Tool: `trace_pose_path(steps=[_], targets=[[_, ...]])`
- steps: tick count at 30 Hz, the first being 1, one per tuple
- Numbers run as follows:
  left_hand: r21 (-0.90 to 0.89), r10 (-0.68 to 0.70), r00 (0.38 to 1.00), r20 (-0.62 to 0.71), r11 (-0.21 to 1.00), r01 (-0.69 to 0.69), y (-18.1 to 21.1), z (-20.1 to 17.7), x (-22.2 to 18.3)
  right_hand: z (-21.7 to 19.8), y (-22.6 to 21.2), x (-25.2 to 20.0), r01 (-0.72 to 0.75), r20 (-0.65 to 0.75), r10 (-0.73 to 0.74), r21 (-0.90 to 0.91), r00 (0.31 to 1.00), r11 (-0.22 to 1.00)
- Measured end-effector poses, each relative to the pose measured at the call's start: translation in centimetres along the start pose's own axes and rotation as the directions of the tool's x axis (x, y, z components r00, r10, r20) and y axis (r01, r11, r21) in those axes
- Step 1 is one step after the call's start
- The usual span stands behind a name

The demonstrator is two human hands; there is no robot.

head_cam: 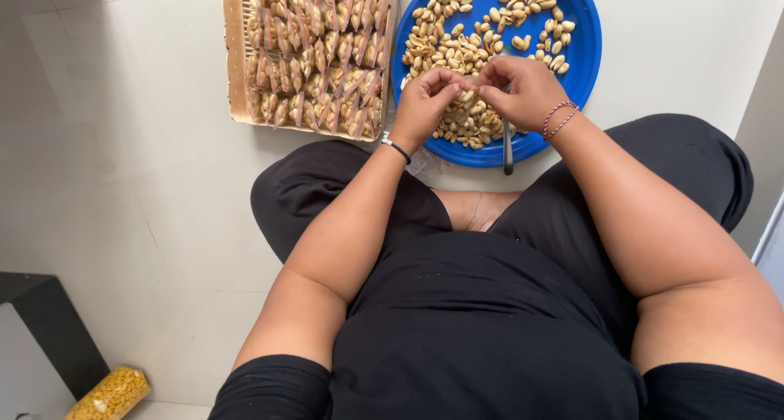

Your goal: A person is manually bagging nuts by transferring them from a blue plate into a small plastic bag using their hands and a spoon.

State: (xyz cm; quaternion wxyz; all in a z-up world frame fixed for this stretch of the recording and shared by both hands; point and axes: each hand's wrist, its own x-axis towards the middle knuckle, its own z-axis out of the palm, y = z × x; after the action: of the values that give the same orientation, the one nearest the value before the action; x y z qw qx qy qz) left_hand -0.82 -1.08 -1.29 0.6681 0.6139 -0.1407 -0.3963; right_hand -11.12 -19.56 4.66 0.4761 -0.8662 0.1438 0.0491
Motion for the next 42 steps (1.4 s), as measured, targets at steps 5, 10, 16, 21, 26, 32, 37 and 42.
trace_pose_path(steps=[5, 10, 16, 21, 26, 32, 37, 42], targets=[[-0.005, -0.009, 0.999, 0.037, 1.0, 0.009, -1.0, 0.0, 0.0, 0.3, -0.2, 0.2, 0.043, 0.028, -0.044, 0.02, 0.999, 0.999], [-0.087, -0.039, 0.999, 0.035, 0.995, 0.042, -0.8, 0.0, -0.1, 0.7, 0.2, 0.1, -0.043, 0.054, 0.041, 0.032, 0.998, 0.999], [-0.087, -0.007, 1.0, 0.024, 0.996, 0.009, -1.2, -0.2, 0.2, 0.8, 0.4, 0.2, -0.091, 0.091, 0.082, 0.094, 0.992, 0.991], [0.123, -0.011, 0.999, -0.031, 0.992, 0.015, -2.8, 0.1, 0.3, 1.5, 1.2, 0.0, 0.047, 0.018, -0.046, -0.037, 0.999, 0.998], [0.129, 0.021, 0.999, -0.031, 0.992, -0.017, -2.0, 0.2, 0.5, 1.7, 2.1, 0.1, -0.002, 0.032, 0.001, 0.058, 0.999, 0.998], [-0.017, -0.018, 0.999, -0.049, 1.0, 0.017, -1.1, -0.1, 0.3, 1.2, 3.5, 0.3, -0.085, 0.071, 0.077, 0.123, 0.994, 0.989], [-0.017, -0.07, 0.998, 0.002, 0.997, 0.07, -1.2, 0.7, -0.1, 1.3, 3.5, 0.5, -0.048, 0.05, 0.042, 0.136, 0.998, 0.99], [0.044, -0.079, 0.997, -0.011, 0.996, 0.079, -3.3, -0.5, 0.5, 1.2, 2.2, 0.3, -0.017, 0.048, 0.012, 0.096, 0.999, 0.995]])
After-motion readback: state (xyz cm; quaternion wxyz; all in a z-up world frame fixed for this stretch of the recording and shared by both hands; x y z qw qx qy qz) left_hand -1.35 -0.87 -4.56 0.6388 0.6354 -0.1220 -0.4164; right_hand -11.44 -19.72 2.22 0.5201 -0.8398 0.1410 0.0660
